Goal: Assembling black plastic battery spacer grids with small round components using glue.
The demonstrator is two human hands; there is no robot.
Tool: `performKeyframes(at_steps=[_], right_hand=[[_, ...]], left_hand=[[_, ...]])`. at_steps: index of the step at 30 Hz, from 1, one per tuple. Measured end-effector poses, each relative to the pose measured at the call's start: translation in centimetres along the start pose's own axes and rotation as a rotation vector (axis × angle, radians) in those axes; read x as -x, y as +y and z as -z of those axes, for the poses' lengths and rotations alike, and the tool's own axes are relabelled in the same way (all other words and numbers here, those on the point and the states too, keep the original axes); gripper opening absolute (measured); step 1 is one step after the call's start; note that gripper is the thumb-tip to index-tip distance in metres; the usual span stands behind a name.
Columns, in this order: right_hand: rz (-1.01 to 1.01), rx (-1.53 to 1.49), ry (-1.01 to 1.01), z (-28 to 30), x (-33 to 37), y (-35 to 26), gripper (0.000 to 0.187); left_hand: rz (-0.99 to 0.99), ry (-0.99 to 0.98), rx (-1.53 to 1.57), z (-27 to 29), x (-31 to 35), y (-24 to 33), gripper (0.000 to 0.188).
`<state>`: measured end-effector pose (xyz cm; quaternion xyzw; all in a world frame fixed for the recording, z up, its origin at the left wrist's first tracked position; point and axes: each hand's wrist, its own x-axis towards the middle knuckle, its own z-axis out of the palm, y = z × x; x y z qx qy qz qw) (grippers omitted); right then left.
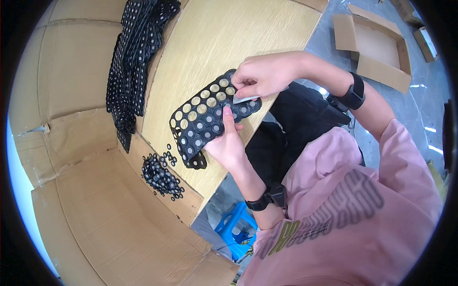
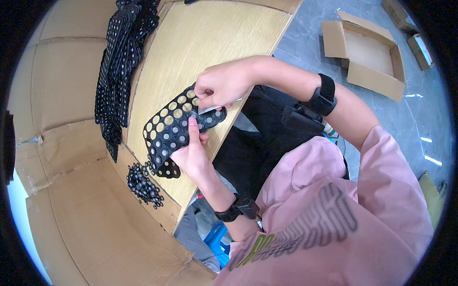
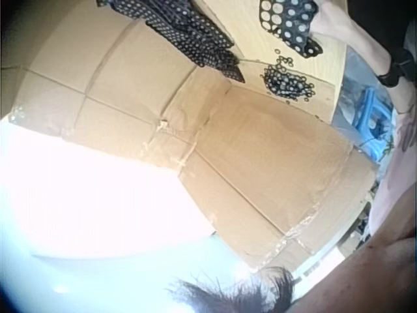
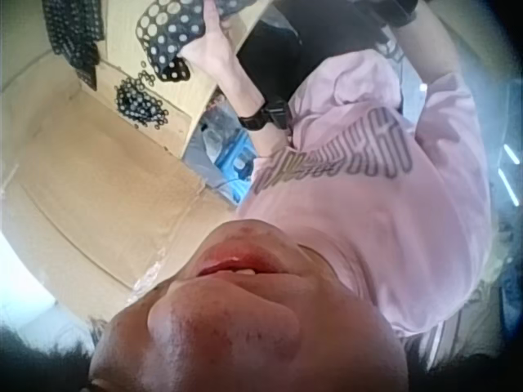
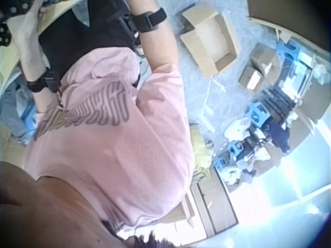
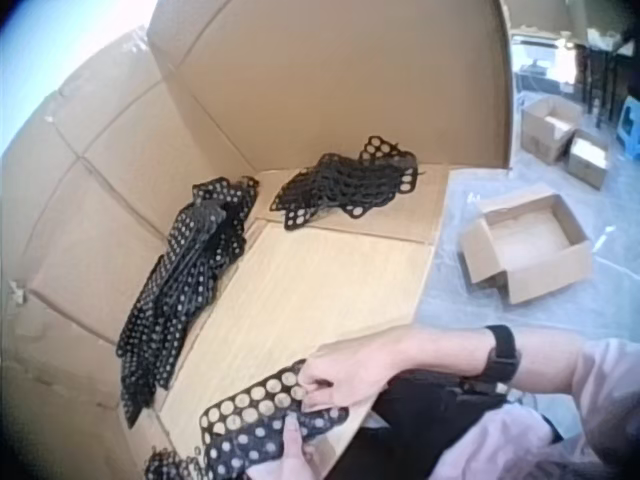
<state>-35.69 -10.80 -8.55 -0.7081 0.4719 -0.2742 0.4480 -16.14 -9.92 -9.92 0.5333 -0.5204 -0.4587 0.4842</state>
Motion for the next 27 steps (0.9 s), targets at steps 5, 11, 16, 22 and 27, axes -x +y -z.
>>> performKeyframes(at_steps=[5,11,16,22,27], right_hand=[[0.055,0.028,0.033,-0.1,0.1,-0.1,0.037],[0.087,0.116,0.065,-0.3,0.3,-0.5,0.035],[0.084,0.127,0.082,-0.5,0.3,-0.6,0.035],[0.068,0.174,0.14,-1.2,0.4,-0.8,0.032],[0.022,0.273,0.246,-2.2,0.4,-1.0,0.028]], left_hand=[[-0.02,-0.029,-0.032,-0.1,0.3,0.5,0.036],[0.141,0.026,-0.085,0.0,0.1,0.8,0.034],[0.125,0.005,-0.076,-0.1,0.2,0.7,0.031],[0.031,0.011,-0.036,0.0,0.4,0.6,0.015],[0.104,0.018,-0.139,-0.1,0.8,1.4,0.022]])
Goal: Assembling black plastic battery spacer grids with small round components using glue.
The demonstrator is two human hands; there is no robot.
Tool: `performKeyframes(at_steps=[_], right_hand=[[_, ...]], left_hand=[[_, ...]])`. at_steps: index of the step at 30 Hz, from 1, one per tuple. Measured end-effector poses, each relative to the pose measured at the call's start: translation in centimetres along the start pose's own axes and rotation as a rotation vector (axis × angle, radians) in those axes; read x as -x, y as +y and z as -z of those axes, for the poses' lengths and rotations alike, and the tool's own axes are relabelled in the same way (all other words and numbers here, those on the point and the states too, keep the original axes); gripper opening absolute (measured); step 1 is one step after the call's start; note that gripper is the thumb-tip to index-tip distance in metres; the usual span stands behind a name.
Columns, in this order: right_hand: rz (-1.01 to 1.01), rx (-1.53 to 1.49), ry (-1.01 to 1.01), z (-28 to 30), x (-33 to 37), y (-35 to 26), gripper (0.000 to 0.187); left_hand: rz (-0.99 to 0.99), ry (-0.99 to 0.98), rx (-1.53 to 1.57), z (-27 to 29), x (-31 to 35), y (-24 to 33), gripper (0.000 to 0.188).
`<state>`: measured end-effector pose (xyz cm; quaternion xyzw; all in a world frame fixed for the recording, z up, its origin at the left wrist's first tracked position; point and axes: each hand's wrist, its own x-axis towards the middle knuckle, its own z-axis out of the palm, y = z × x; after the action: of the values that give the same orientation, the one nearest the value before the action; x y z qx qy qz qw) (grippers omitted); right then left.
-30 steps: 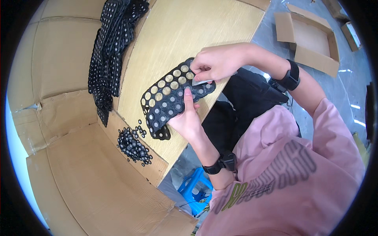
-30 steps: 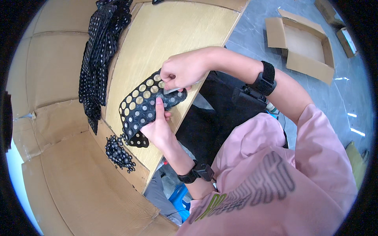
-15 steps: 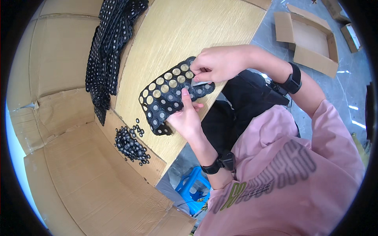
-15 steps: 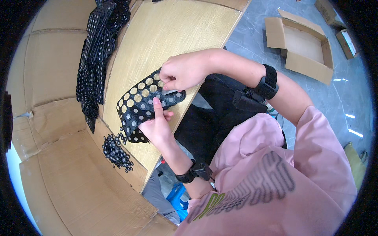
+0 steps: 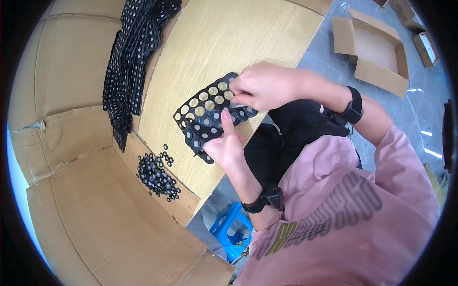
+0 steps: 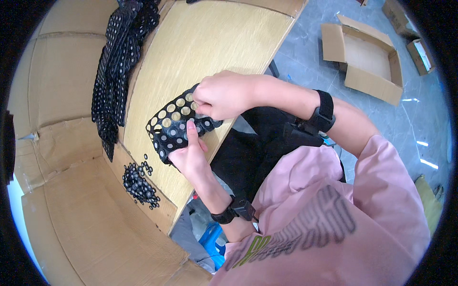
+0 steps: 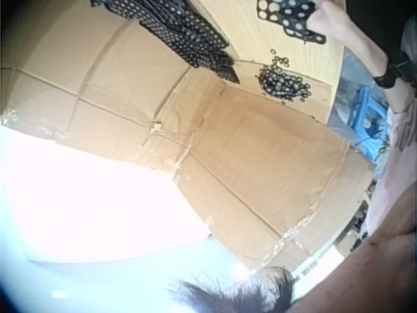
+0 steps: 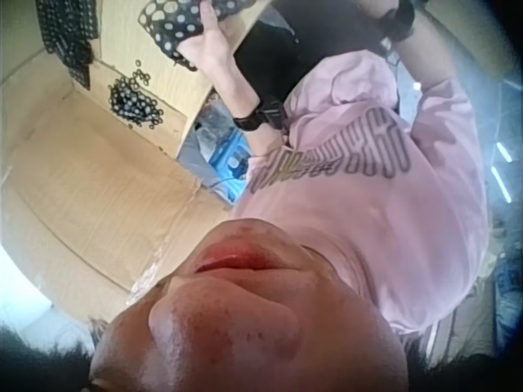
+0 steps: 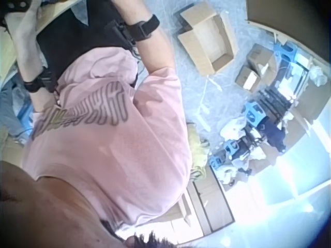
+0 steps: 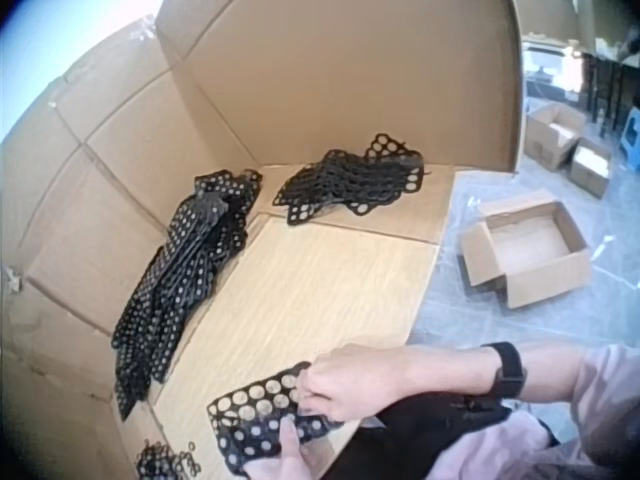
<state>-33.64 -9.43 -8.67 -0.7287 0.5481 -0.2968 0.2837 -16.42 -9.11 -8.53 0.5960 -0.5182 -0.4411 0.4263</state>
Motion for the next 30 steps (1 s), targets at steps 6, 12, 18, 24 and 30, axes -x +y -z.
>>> performKeyframes(at_steps=[6,12,18,24,30], right_hand=[[-0.003,0.007,0.037,-0.3,0.3,-0.3,0.028],[0.006,0.008,0.055,-0.4,0.1,-0.4,0.028],[-0.019,-0.028,0.054,-0.4,0.1,-0.5,0.03],[-0.118,-0.531,-0.021,1.2,0.5,0.7,0.029],[0.078,-0.633,0.052,1.1,0.4,0.3,0.025]], left_hand=[[-0.028,0.001,-0.027,0.0,0.3,0.2,0.026],[0.003,0.024,-0.133,0.1,0.2,0.0,0.026],[-0.027,-0.006,-0.055,0.2,0.0,-0.4,0.026],[-0.004,-0.003,0.316,1.1,-0.8,-0.5,0.02],[-0.017,-0.126,0.624,1.8,-0.5,-0.5,0.015]])
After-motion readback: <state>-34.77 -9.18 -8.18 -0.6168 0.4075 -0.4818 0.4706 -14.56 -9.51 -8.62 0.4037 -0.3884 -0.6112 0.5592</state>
